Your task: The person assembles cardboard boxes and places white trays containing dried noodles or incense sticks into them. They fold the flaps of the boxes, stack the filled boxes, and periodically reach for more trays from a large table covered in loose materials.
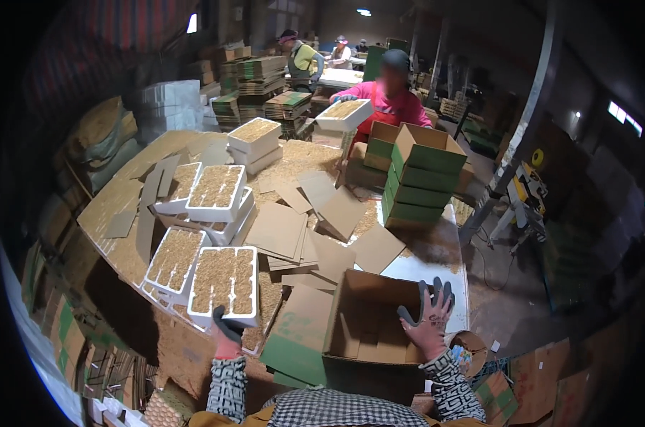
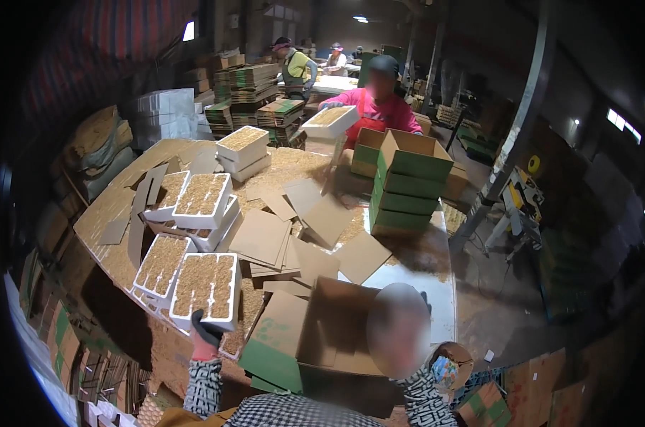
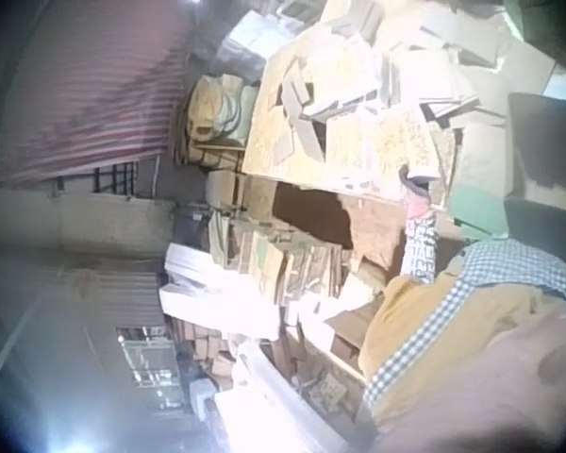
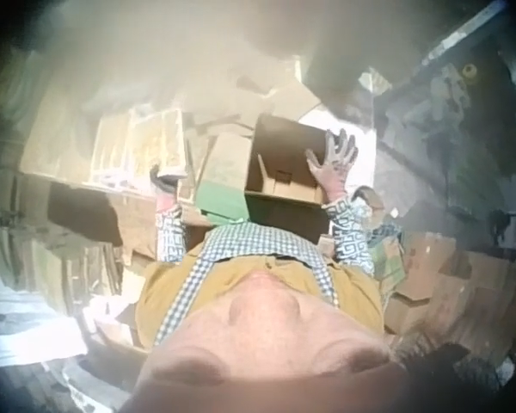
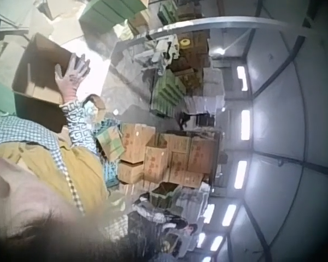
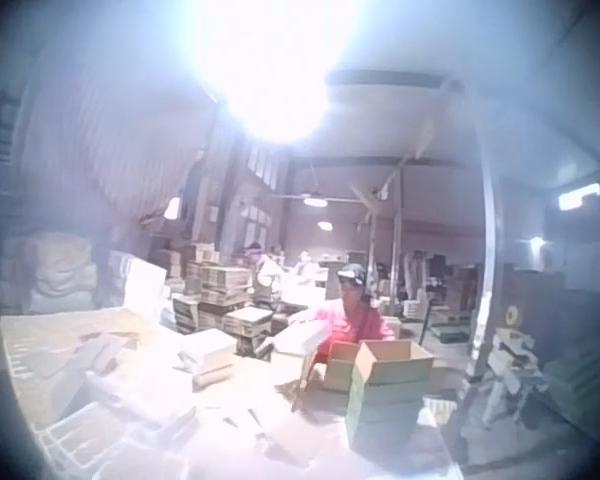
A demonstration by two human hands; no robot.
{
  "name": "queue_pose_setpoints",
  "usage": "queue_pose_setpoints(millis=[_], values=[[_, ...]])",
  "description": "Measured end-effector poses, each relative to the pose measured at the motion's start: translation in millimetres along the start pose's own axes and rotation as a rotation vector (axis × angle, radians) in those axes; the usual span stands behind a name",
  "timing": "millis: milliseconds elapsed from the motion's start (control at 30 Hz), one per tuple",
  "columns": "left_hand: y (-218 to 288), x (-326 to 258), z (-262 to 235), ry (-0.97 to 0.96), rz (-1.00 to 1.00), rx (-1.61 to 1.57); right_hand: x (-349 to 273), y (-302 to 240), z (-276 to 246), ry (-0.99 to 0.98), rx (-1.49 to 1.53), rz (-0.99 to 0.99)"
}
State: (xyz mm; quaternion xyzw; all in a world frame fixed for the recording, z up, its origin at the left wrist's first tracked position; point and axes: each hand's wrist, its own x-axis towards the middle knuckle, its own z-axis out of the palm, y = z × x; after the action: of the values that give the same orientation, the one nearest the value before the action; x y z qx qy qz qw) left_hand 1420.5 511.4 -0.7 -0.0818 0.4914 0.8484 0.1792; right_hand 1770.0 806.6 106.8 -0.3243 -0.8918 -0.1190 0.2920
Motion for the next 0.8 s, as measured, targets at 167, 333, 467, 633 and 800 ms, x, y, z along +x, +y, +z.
queue_pose_setpoints(millis=[167, 333, 467, 633, 800], values=[[87, -72, 49, -0.329, 0.088, -0.103, 36, -28, -21, -0.099, 0.694, 0.099], [103, -94, 182, -0.777, -0.377, -0.147, 48, 5, 7, -0.222, 2.206, 0.776], [46, -89, 226, -0.87, -0.285, 0.157, 53, 39, -44, -0.156, 1.913, 0.251], [-21, -47, 199, -0.988, 0.678, 0.678, 2, 43, -78, 0.016, 1.381, 0.336], [-44, -62, 200, -0.985, 0.359, 0.579, -29, 33, -141, 0.1, 0.541, 0.15]])
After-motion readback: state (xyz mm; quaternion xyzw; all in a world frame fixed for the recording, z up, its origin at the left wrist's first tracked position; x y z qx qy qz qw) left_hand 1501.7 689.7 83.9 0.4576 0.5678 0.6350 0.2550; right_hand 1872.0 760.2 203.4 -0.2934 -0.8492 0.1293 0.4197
